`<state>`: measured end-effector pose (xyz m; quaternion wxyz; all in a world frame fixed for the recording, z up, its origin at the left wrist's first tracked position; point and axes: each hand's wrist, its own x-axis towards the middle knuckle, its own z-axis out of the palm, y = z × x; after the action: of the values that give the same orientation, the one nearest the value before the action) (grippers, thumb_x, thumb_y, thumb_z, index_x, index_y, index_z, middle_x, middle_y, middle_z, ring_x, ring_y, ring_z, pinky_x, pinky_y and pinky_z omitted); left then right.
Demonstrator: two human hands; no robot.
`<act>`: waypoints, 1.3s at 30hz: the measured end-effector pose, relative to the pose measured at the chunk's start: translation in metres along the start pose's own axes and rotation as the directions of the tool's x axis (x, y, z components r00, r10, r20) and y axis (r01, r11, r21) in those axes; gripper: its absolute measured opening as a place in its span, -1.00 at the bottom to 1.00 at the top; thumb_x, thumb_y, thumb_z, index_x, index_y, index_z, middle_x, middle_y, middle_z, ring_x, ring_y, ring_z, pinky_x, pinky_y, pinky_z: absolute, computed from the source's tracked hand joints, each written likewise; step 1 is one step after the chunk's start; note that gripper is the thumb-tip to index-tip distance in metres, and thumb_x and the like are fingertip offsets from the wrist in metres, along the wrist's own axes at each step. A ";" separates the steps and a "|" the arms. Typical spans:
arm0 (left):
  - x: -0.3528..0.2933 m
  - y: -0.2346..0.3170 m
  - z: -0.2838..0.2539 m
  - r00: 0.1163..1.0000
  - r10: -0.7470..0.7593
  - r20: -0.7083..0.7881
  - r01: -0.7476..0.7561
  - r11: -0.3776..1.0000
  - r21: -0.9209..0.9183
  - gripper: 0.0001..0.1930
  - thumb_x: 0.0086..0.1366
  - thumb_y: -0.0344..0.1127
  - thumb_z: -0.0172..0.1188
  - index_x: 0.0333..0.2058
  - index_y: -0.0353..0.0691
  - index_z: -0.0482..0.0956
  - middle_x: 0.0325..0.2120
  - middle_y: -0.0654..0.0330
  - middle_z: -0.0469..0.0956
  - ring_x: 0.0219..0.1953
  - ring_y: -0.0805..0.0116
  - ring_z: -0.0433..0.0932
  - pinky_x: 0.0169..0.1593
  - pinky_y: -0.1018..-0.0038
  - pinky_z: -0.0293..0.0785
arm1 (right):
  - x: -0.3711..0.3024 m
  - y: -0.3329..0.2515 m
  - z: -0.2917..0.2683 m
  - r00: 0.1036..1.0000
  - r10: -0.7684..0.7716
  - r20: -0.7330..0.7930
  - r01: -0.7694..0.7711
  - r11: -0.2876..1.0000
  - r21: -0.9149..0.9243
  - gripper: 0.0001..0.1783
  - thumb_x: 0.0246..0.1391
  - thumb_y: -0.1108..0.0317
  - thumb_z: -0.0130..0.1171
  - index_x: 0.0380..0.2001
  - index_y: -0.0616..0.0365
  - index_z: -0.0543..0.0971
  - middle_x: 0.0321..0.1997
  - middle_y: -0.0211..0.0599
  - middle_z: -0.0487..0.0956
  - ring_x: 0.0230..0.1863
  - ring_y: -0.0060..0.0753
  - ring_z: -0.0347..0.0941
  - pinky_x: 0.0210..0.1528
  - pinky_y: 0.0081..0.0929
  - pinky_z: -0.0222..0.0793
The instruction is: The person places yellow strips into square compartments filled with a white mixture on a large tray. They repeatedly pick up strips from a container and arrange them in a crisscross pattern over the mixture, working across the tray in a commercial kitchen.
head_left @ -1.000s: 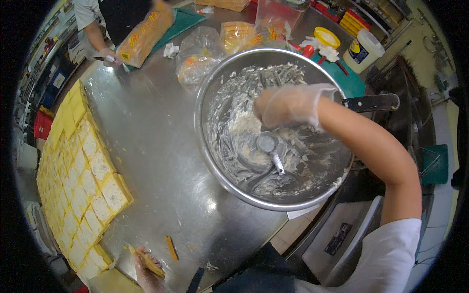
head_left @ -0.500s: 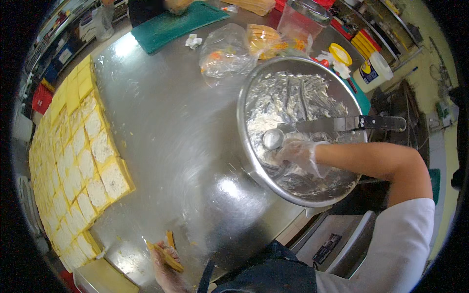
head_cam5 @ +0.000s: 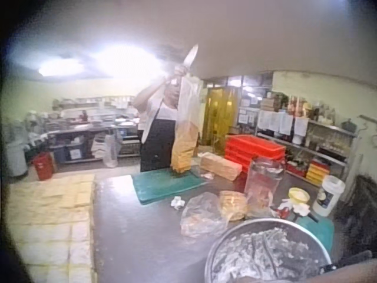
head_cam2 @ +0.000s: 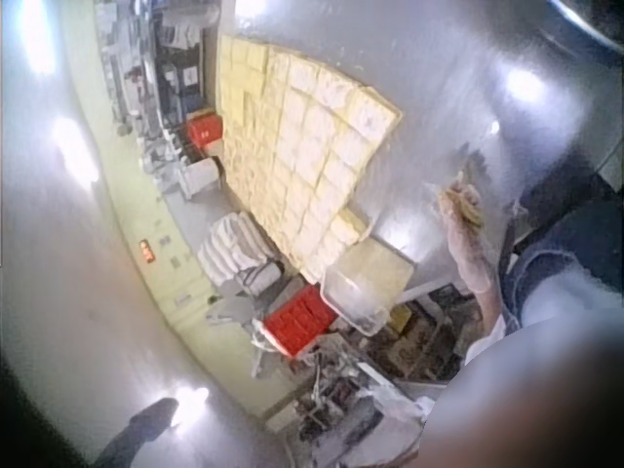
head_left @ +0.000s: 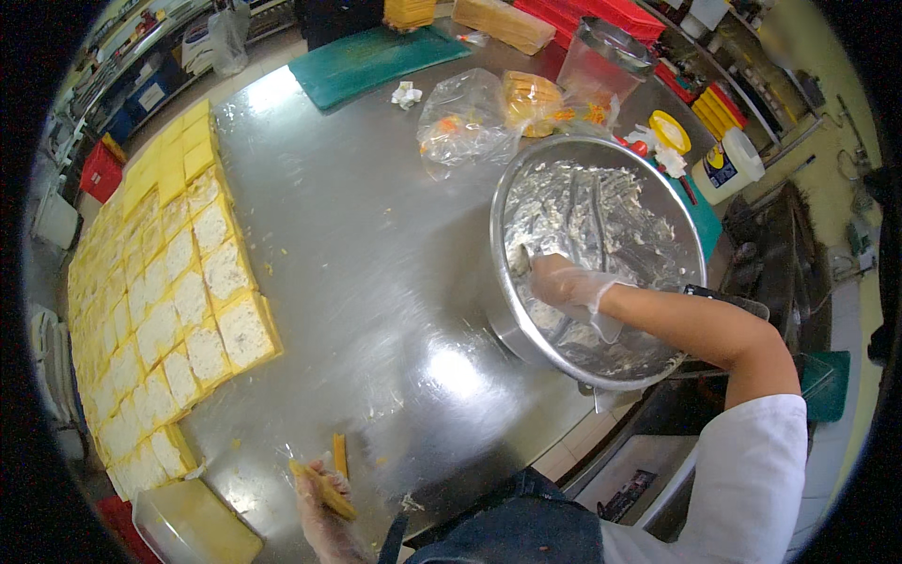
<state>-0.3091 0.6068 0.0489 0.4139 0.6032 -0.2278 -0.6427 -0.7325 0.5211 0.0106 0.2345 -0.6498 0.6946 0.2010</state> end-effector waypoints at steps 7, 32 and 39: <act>-0.017 0.007 -0.021 0.996 -0.084 0.020 0.084 0.996 -0.006 -0.52 0.27 0.05 0.00 -0.11 -0.30 0.42 -0.60 0.37 0.36 -0.61 0.61 0.26 -0.51 0.72 0.18 | -0.062 -0.008 -0.041 1.000 0.011 0.013 -0.015 0.271 0.963 -0.75 0.11 0.24 -0.01 -0.27 0.20 0.46 -0.55 -0.46 0.39 -0.59 -0.62 0.23 -0.55 -0.65 0.16; -0.112 0.126 -0.395 0.600 0.616 -0.511 -0.756 0.646 -0.107 -0.61 0.20 -0.05 0.06 -0.23 -0.32 0.41 -0.47 0.23 0.39 -0.50 0.57 0.34 -0.46 0.67 0.24 | -0.036 -0.420 -0.151 0.873 -0.217 -0.436 0.377 -0.265 0.887 -0.88 0.11 0.32 -0.01 -0.49 0.02 0.36 -0.75 -0.71 0.14 -0.78 -0.85 0.00 -0.82 -0.82 -0.15; -0.081 0.149 -0.529 0.580 0.332 -0.744 -0.598 0.794 -0.112 -0.55 0.27 0.03 -0.03 -0.11 -0.27 0.39 -0.60 0.37 0.32 -0.62 0.67 0.28 -0.59 0.75 0.17 | 0.090 -0.643 -0.154 0.902 -0.244 -0.355 0.313 -0.194 0.930 -0.89 0.09 0.36 -0.02 -0.47 0.11 0.39 -0.78 -0.63 0.09 -0.78 -0.73 -0.06 -0.77 -0.70 -0.17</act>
<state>0.2335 0.6987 0.1249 0.7245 0.6299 -0.0903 -0.2649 -0.1052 0.3105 0.0994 0.6582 -0.3957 0.4521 -0.4536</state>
